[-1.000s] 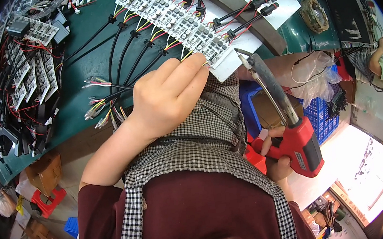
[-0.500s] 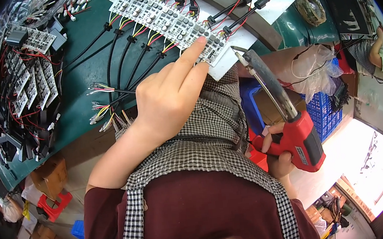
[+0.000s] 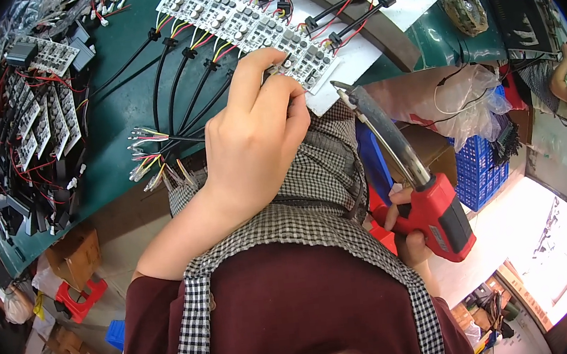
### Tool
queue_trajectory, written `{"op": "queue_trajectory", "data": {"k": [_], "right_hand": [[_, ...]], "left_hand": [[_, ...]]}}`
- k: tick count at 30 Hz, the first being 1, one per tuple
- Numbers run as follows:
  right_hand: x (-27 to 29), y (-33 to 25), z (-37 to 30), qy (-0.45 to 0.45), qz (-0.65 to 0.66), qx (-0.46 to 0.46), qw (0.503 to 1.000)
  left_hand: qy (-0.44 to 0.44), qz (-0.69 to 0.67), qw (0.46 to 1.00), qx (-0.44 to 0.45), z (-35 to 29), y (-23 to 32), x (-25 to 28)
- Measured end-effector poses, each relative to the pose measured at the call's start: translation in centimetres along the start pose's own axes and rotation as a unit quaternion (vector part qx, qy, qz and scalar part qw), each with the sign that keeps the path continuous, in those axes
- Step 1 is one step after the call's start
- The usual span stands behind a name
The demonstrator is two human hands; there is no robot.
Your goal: The person solders wires to electronic circuit boards and LED modules, connecting components at a factory assembly line. This is done using a soldering iron.
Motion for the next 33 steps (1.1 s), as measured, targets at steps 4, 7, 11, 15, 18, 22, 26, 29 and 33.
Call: {"op": "queue_trajectory", "data": {"k": [4, 7, 11, 15, 18, 22, 26, 29, 33], "right_hand": [[0.0, 0.2, 0.4, -0.016, -0.024, 0.018, 0.999], [1.5, 1.6, 0.3, -0.036, -0.075, 0.077, 0.994], [2.0, 2.0, 0.5, -0.078, -0.114, 0.100, 0.985], [0.1, 0.7, 0.5, -0.045, -0.016, 0.018, 0.999], [-0.5, -0.3, 0.4, -0.027, -0.086, -0.004, 0.996], [-0.3, -0.4, 0.5, 0.007, -0.060, 0.008, 0.998], [-0.1, -0.2, 0.5, 0.029, -0.046, 0.032, 0.998], [-0.1, -0.2, 0.3, -0.002, -0.040, -0.012, 0.999], [0.1, 0.0, 0.3, -0.006, -0.049, 0.005, 0.999]], "left_hand": [[0.003, 0.037, 0.999, -0.010, -0.1, 0.1, -0.1], [0.010, 0.050, 0.999, -0.017, 0.1, 0.2, -0.1], [-0.001, 0.058, 0.998, -0.018, 0.2, 0.4, -0.2], [0.000, 0.052, 0.998, -0.027, 0.1, 0.6, -0.2], [-0.011, 0.043, 0.999, -0.023, 0.1, 0.7, -0.2], [-0.005, 0.048, 0.992, -0.113, 0.2, 0.6, -0.4], [-0.014, 0.030, 0.994, -0.108, 0.3, 0.7, -0.7], [0.009, 0.074, 0.994, -0.085, 0.2, 1.1, -0.9], [0.020, 0.113, 0.991, -0.069, -0.1, 1.1, -1.3]]}}
Point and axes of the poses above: each hand's wrist, its own z-axis towards the middle knuckle, its own x-axis out of the back of the hand, y = z × x, the point moved 4 cm from there along z, towards the middle knuckle, and after that the axes turned 8 degrees about y, right-handed, at the moved point
